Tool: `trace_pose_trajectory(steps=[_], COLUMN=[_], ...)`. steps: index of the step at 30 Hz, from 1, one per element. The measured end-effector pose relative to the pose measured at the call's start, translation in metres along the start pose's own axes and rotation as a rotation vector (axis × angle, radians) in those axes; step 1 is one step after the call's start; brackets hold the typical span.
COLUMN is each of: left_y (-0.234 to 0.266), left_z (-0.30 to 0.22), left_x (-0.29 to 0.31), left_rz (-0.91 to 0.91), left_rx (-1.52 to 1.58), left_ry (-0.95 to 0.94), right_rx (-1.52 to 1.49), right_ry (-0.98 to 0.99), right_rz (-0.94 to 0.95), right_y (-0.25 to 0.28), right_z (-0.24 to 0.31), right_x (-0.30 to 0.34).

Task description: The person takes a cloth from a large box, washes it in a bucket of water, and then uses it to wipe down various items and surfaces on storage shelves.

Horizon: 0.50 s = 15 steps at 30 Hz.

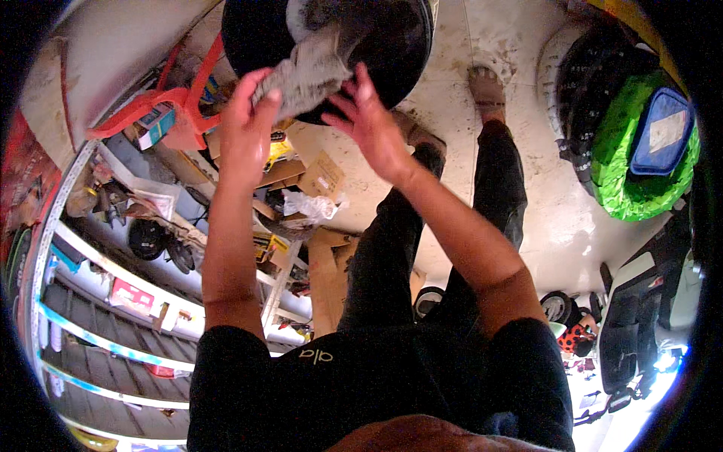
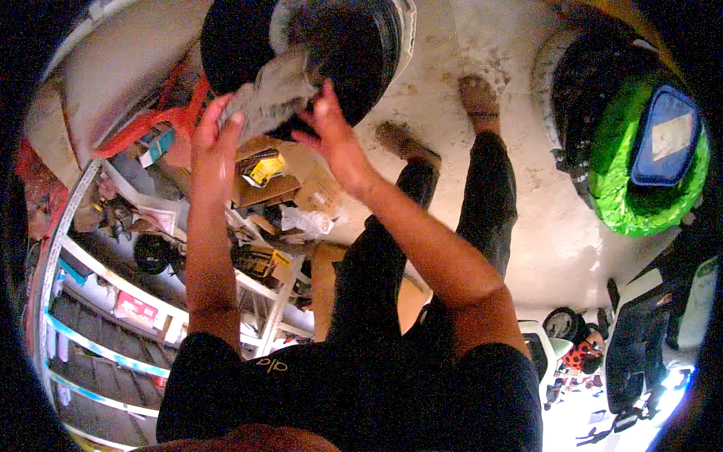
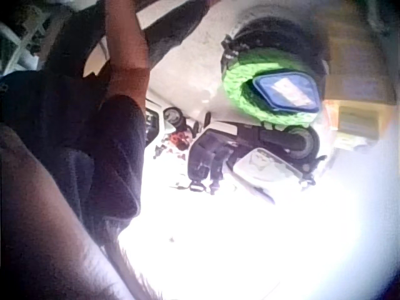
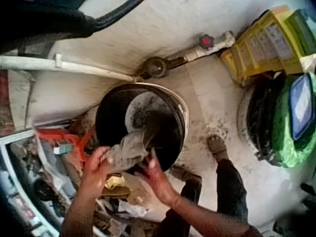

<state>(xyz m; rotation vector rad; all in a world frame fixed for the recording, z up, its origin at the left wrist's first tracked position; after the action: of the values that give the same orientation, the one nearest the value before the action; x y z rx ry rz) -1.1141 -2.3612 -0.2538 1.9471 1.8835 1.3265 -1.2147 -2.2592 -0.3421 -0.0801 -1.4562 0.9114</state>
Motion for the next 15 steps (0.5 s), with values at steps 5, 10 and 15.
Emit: trace_pose_trajectory(steps=[5, 10, 15], left_y=[-0.005, -0.056, -0.081], left_z=[-0.032, -0.024, 0.049], left_x=[0.060, 0.054, -0.050], left_rz=[0.074, -0.004, -0.253], left_rx=[-0.270, -0.110, -0.266], left_ry=[0.022, -0.204, -0.242], right_rx=[-0.171, -0.367, -0.101], right_ry=[-0.119, -0.198, 0.036], right_rz=[-0.058, -0.234, -0.368], right_y=[-0.020, -0.003, 0.002], right_z=[0.019, -0.012, -0.014], right_x=[-0.026, -0.059, -0.059])
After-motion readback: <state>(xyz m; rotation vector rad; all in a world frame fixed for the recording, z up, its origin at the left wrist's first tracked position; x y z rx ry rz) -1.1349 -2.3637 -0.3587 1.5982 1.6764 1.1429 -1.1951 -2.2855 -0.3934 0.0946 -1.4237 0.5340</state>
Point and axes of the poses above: each hand's wrist, its own x-axis away from the middle knuckle, its own y-axis out of the back of the hand, z = x × y, the point moved 9 cm from there along -x, towards the middle knuckle, and after that the axes turned 15 degrees about -z, right-handed, at the moved point
